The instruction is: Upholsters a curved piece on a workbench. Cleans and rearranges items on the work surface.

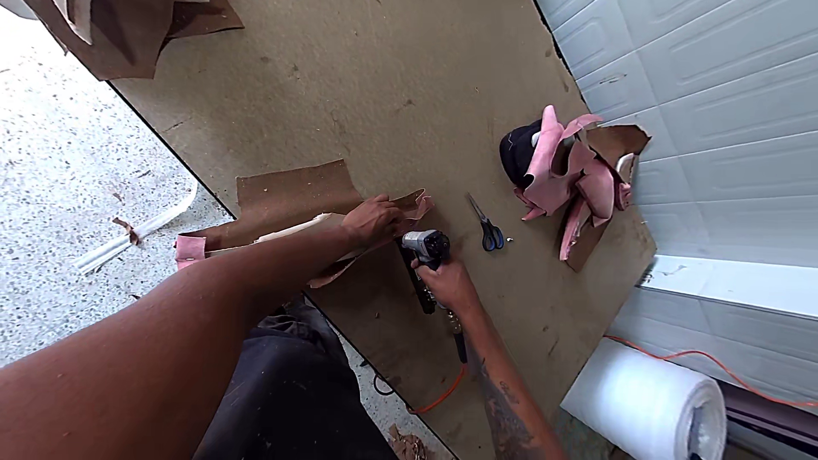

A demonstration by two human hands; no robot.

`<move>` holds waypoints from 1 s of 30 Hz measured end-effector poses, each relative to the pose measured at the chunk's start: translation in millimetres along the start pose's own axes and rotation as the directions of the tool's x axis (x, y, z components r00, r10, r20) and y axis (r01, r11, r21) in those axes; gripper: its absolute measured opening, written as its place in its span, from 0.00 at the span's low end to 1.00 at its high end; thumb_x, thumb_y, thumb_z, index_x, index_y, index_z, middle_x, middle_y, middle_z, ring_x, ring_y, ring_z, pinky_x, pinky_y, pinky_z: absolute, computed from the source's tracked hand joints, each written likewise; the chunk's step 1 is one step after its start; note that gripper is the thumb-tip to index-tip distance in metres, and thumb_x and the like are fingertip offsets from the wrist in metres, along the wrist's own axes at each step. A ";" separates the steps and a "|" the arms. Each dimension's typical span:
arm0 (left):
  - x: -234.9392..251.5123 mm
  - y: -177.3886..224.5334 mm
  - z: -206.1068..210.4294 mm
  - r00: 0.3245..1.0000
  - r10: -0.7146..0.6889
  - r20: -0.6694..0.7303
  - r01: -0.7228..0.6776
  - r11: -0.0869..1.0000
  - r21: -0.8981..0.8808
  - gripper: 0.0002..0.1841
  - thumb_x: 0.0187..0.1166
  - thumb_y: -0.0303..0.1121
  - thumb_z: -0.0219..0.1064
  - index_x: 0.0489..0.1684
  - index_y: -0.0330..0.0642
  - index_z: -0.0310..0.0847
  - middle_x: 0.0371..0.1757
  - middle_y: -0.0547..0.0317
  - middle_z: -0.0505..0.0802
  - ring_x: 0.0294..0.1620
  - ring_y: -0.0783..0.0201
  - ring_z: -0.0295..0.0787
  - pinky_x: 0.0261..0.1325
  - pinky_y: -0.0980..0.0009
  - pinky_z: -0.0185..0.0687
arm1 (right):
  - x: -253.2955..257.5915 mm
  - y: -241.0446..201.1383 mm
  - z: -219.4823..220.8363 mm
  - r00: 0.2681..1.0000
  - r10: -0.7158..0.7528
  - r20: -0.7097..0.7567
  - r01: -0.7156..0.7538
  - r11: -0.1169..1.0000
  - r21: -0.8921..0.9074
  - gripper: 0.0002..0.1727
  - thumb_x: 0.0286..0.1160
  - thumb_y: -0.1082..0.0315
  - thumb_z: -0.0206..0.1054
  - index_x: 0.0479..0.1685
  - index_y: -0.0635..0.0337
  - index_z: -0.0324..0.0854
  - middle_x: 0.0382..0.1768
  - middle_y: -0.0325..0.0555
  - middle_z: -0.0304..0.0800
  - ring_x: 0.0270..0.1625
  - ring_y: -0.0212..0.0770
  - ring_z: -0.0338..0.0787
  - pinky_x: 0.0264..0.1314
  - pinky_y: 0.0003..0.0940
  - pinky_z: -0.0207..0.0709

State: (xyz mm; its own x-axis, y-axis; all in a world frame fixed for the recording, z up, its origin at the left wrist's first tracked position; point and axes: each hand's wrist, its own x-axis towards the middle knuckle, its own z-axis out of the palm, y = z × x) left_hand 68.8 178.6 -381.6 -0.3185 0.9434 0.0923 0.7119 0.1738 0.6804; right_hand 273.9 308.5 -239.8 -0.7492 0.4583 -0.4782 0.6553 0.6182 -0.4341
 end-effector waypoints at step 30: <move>-43.7 41.2 -57.7 0.778 -0.515 0.359 0.345 0.829 0.441 0.18 0.65 0.55 0.80 0.40 0.55 0.87 0.38 0.59 0.93 0.44 0.51 0.93 0.42 0.40 0.87 | 12.8 -5.0 160.3 0.985 0.109 0.134 -0.172 0.656 0.735 0.21 0.88 0.50 0.62 0.40 0.57 0.88 0.19 0.44 0.81 0.16 0.38 0.76 0.19 0.33 0.72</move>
State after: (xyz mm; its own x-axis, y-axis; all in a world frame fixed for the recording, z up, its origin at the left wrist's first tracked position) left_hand 76.0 128.2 -315.7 -0.3898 0.7461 -0.5398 0.7558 0.5941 0.2753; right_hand 276.5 209.0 -366.1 -0.6537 0.4332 -0.6205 0.6298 -0.1432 -0.7634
